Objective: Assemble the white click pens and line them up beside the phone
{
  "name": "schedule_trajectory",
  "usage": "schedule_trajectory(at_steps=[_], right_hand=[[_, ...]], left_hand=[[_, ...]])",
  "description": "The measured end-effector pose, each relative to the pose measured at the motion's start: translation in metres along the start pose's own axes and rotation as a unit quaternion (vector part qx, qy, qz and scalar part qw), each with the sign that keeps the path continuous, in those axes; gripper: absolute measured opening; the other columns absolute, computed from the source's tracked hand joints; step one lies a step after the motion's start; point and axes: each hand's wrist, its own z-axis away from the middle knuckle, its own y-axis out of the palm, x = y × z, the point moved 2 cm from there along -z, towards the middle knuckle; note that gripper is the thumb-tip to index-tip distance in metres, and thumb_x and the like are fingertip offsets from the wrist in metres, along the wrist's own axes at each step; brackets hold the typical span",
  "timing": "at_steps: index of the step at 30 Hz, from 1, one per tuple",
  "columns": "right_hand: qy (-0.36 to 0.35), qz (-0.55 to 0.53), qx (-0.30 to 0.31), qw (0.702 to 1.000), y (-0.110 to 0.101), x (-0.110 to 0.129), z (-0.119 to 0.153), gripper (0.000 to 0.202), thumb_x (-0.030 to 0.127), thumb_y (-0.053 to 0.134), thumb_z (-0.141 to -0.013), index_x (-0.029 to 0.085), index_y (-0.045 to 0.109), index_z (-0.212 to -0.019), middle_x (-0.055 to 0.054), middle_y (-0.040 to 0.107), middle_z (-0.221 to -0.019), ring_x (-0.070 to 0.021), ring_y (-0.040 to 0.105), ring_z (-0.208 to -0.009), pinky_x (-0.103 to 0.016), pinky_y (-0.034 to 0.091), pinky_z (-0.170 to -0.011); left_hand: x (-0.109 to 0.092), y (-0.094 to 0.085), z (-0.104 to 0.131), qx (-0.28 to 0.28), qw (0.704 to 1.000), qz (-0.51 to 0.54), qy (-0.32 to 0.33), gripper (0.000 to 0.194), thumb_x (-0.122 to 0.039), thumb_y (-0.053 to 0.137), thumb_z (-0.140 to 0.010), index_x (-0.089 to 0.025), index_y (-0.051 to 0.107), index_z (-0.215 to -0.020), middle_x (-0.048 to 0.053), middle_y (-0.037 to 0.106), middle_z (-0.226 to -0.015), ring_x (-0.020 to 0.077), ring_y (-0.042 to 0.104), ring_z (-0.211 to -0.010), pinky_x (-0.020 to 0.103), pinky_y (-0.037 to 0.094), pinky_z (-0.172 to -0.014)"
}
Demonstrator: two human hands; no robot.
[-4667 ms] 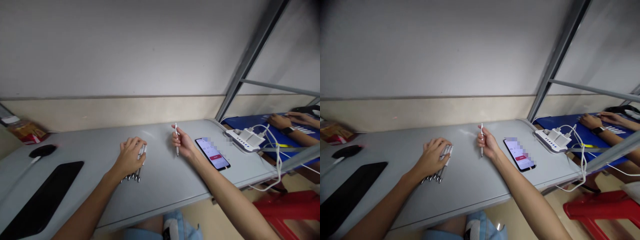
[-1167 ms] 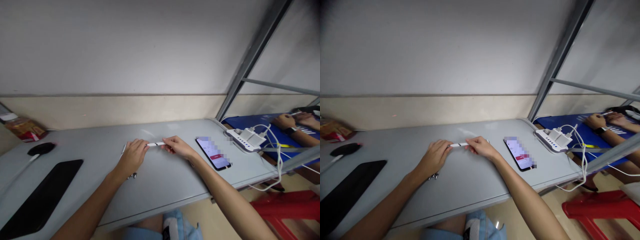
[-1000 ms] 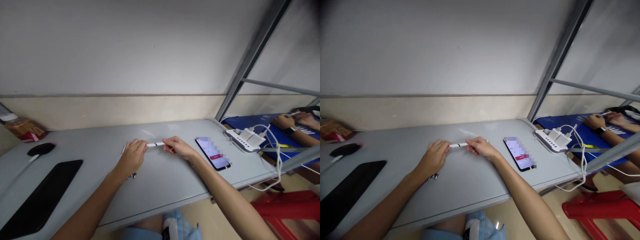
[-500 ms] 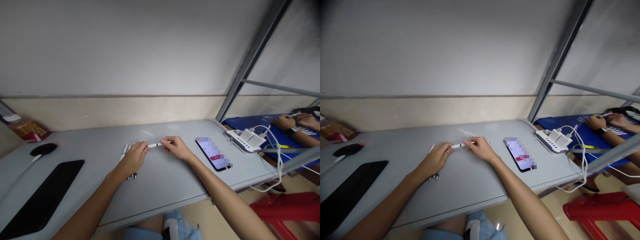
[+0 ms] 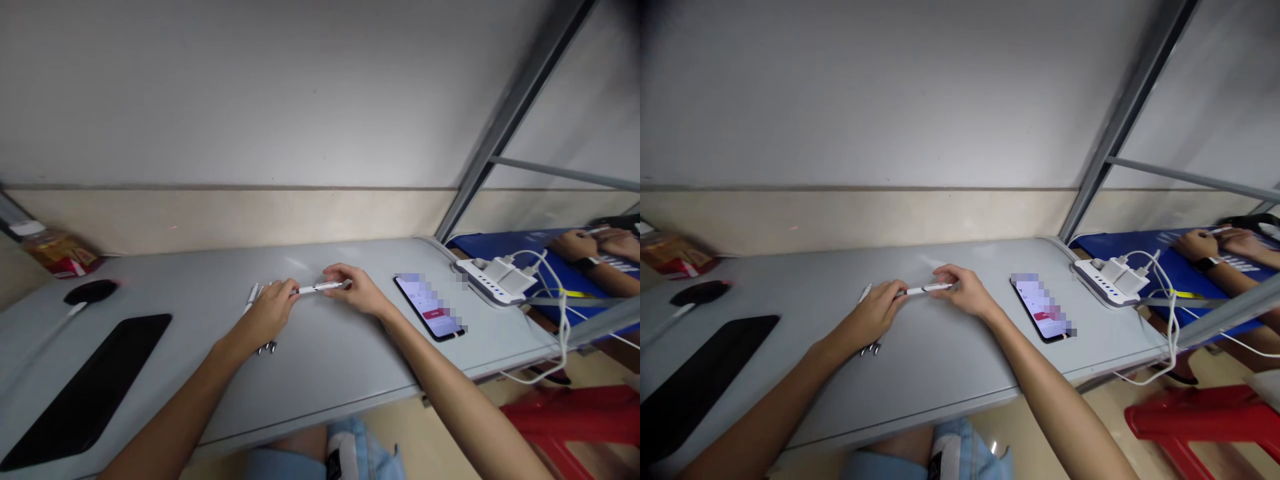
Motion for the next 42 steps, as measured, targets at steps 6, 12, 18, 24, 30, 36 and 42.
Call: schedule_trajectory(at_steps=[6,12,18,24,30,36,42], right_hand=[[-0.032,0.051,-0.006,0.998,0.002,0.001,0.002,0.021,0.027,0.067,-0.078,0.018,0.067,-0.097,-0.003,0.064,-0.089,-0.0142,0.055,-0.078,-0.025,0.041,-0.068],[-0.041,0.111,0.044,0.992,0.007,0.002,0.004,0.021,0.028,0.054,-0.091,0.019,0.070,-0.102,-0.004,0.069,-0.087,-0.0138,0.057,-0.073,-0.026,0.040,-0.068],[-0.107,0.191,-0.004,0.976,0.002,0.002,0.003,0.021,0.003,0.061,-0.076,0.018,0.067,-0.090,-0.005,0.066,-0.090,-0.0151,0.057,-0.081,-0.026,0.041,-0.073],[-0.087,0.265,-0.055,0.959,-0.012,-0.006,0.000,0.025,0.000,0.060,-0.075,0.018,0.067,-0.092,-0.006,0.063,-0.090,-0.0166,0.056,-0.081,-0.027,0.041,-0.072],[-0.085,0.293,-0.088,0.948,-0.020,-0.015,-0.001,0.022,0.004,0.061,-0.079,0.020,0.070,-0.092,-0.006,0.062,-0.089,-0.0195,0.055,-0.086,-0.029,0.041,-0.074],[-0.149,0.272,-0.058,0.949,-0.009,-0.016,-0.001,0.020,0.011,0.061,-0.084,0.021,0.072,-0.098,-0.007,0.063,-0.090,-0.0186,0.054,-0.083,-0.031,0.041,-0.075],[-0.180,0.264,-0.042,0.947,0.001,-0.011,0.001,0.021,0.018,0.059,-0.089,0.024,0.073,-0.104,-0.007,0.061,-0.089,-0.0184,0.053,-0.082,-0.031,0.042,-0.076]], left_hand=[[-0.005,-0.004,-0.002,-0.008,1.000,-0.026,0.016,0.029,-0.031,0.029,-0.100,-0.020,0.054,-0.091,0.003,0.061,-0.085,0.0179,0.055,-0.078,0.032,0.037,-0.075],[-0.007,-0.005,0.000,-0.022,0.998,-0.045,0.024,0.031,-0.032,0.028,-0.101,-0.020,0.056,-0.092,0.004,0.064,-0.089,0.0193,0.055,-0.085,0.034,0.034,-0.077],[-0.008,-0.004,0.001,-0.017,0.999,-0.036,0.001,0.030,-0.033,0.031,-0.100,-0.023,0.059,-0.101,0.003,0.066,-0.094,0.0201,0.056,-0.091,0.035,0.034,-0.082],[-0.004,-0.004,0.001,-0.022,0.998,-0.058,-0.003,0.032,-0.028,0.032,-0.099,-0.029,0.058,-0.117,0.003,0.066,-0.099,0.0203,0.056,-0.096,0.035,0.033,-0.085],[0.000,-0.005,0.000,-0.039,0.997,-0.068,-0.021,0.029,-0.029,0.032,-0.099,-0.026,0.058,-0.111,0.005,0.066,-0.097,0.0217,0.056,-0.094,0.034,0.034,-0.078],[-0.003,-0.005,0.001,-0.034,0.997,-0.061,-0.014,0.028,-0.030,0.031,-0.099,-0.026,0.058,-0.108,0.004,0.066,-0.095,0.0213,0.055,-0.093,0.035,0.033,-0.080],[-0.008,-0.004,0.002,-0.034,0.998,-0.051,0.000,0.030,-0.032,0.029,-0.100,-0.026,0.057,-0.109,0.004,0.066,-0.099,0.0215,0.055,-0.094,0.036,0.034,-0.082]])
